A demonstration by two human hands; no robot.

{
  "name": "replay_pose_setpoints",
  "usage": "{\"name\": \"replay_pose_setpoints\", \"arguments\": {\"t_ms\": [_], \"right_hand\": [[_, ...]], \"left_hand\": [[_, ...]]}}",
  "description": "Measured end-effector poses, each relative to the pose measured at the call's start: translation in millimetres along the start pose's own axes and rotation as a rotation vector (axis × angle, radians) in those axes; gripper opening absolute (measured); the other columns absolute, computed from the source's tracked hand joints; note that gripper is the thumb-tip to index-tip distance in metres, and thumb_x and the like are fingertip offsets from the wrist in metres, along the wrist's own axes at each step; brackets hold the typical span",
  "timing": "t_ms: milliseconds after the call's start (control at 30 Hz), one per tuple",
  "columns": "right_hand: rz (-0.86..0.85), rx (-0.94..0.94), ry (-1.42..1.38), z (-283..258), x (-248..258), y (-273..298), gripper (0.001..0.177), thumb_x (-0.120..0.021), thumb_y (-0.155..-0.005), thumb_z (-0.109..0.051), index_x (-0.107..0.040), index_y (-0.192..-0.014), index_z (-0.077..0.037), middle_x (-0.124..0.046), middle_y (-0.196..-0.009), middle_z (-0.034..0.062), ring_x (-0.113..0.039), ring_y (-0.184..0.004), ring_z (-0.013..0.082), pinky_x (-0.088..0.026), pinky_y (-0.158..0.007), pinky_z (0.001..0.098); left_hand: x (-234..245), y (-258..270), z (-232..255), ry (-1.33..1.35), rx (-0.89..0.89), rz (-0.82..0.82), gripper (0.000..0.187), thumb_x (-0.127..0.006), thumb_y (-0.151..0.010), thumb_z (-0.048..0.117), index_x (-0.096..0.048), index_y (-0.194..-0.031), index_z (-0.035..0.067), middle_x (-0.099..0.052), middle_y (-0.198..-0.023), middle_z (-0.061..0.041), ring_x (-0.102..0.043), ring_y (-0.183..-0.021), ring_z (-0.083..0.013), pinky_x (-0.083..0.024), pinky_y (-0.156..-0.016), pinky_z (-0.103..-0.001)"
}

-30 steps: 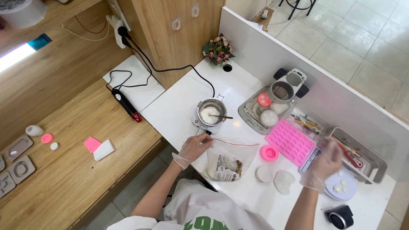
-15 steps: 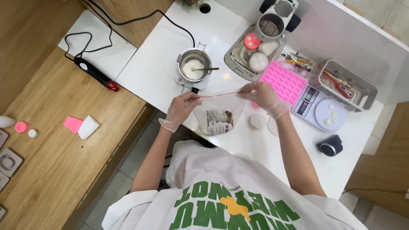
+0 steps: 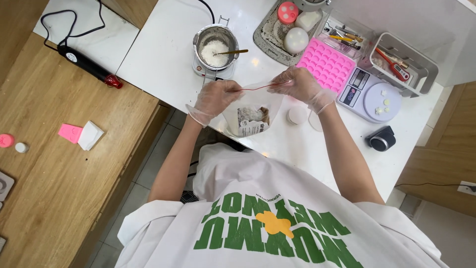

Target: Scooping white wax flakes from a bag into a small melting pot using a spoon.

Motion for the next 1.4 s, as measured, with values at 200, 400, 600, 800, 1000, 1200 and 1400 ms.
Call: {"name": "replay_pose_setpoints", "arguments": {"t_ms": [200, 400, 600, 800, 1000, 1200, 1400], "right_hand": [[0.060, 0.122, 0.046, -1.8, -9.8, -5.1, 0.018, -0.088, -0.081, -0.020, -0.082, -0.098, -0.016, -0.074, -0.089, 0.0114, -0.071, -0.093, 0.0324, -0.055, -0.087, 0.0392], [0.047, 0.137, 0.049, -5.9, -8.6, -7.4, 0.019, -0.087, -0.085, -0.022, -0.082, -0.102, -0.017, -0.075, -0.092, 0.0112, -0.070, -0.093, 0.0337, -0.054, -0.085, 0.0425], [0.066, 0.156, 0.175, 15.2, -24.2, -20.9, 0.022, -0.090, -0.081, -0.032, -0.082, -0.102, -0.028, -0.074, -0.093, 0.0044, -0.070, -0.092, 0.0288, -0.056, -0.082, 0.0386], [0.153, 0.261, 0.232, -4.1, -24.9, -22.5, 0.021, -0.092, -0.080, -0.030, -0.083, -0.099, -0.027, -0.072, -0.091, 0.0007, -0.071, -0.089, 0.0252, -0.055, -0.081, 0.0355], [0.174, 0.269, 0.173, -13.5, -22.8, -15.2, 0.019, -0.091, -0.084, -0.032, -0.082, -0.099, -0.024, -0.074, -0.089, -0.0009, -0.070, -0.090, 0.0214, -0.053, -0.084, 0.0343], [0.247, 0.321, 0.221, -26.3, -9.9, -2.1, 0.021, -0.092, -0.083, -0.035, -0.082, -0.099, -0.026, -0.074, -0.088, -0.0026, -0.070, -0.088, 0.0214, -0.053, -0.081, 0.0329], [0.220, 0.358, 0.357, -63.2, -8.0, 0.9, 0.013, -0.088, -0.085, -0.024, -0.082, -0.094, -0.016, -0.071, -0.083, -0.0039, -0.059, -0.086, 0.0148, -0.046, -0.089, 0.0332]], "left_hand": [[3.2, 6.7, -9.4, 0.098, 0.085, 0.008, 0.015, -0.073, -0.089, 0.024, -0.077, -0.102, 0.029, -0.078, -0.101, 0.005, -0.071, -0.105, -0.0214, -0.054, -0.092, -0.039], [0.2, -0.4, -23.8, 0.093, 0.143, -0.026, 0.016, -0.071, -0.088, 0.028, -0.077, -0.102, 0.034, -0.078, -0.099, 0.008, -0.072, -0.099, -0.0187, -0.055, -0.087, -0.035], [-5.7, -1.3, -28.1, 0.203, 0.152, -0.040, 0.014, -0.072, -0.088, 0.028, -0.078, -0.100, 0.032, -0.078, -0.095, 0.009, -0.072, -0.089, -0.0106, -0.054, -0.082, -0.028], [7.5, -0.7, 1.6, 0.096, -0.062, 0.026, 0.015, -0.075, -0.088, 0.025, -0.078, -0.101, 0.031, -0.078, -0.096, 0.005, -0.073, -0.097, -0.0216, -0.054, -0.087, -0.035], [6.4, -7.9, 25.5, -0.134, -0.414, 0.150, 0.011, -0.080, -0.084, 0.019, -0.079, -0.094, 0.024, -0.077, -0.086, 0.000, -0.071, -0.086, -0.0235, -0.054, -0.084, -0.037], [5.0, -7.1, 27.7, -0.162, -0.493, 0.189, 0.011, -0.080, -0.087, 0.026, -0.079, -0.097, 0.030, -0.077, -0.087, 0.008, -0.072, -0.090, -0.0146, -0.047, -0.092, -0.030], [11.4, 0.5, 42.7, -0.213, -0.500, 0.234, 0.008, -0.076, -0.087, 0.023, -0.081, -0.091, 0.018, -0.076, -0.082, 0.007, -0.065, -0.075, -0.0119, -0.040, -0.091, -0.032]]}}
Point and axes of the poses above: each hand's wrist, its own y-axis away from the middle knuckle, its own x-axis out of the back of the hand, z = x × y, the point moved 10 cm from there along -y, towards the middle knuckle
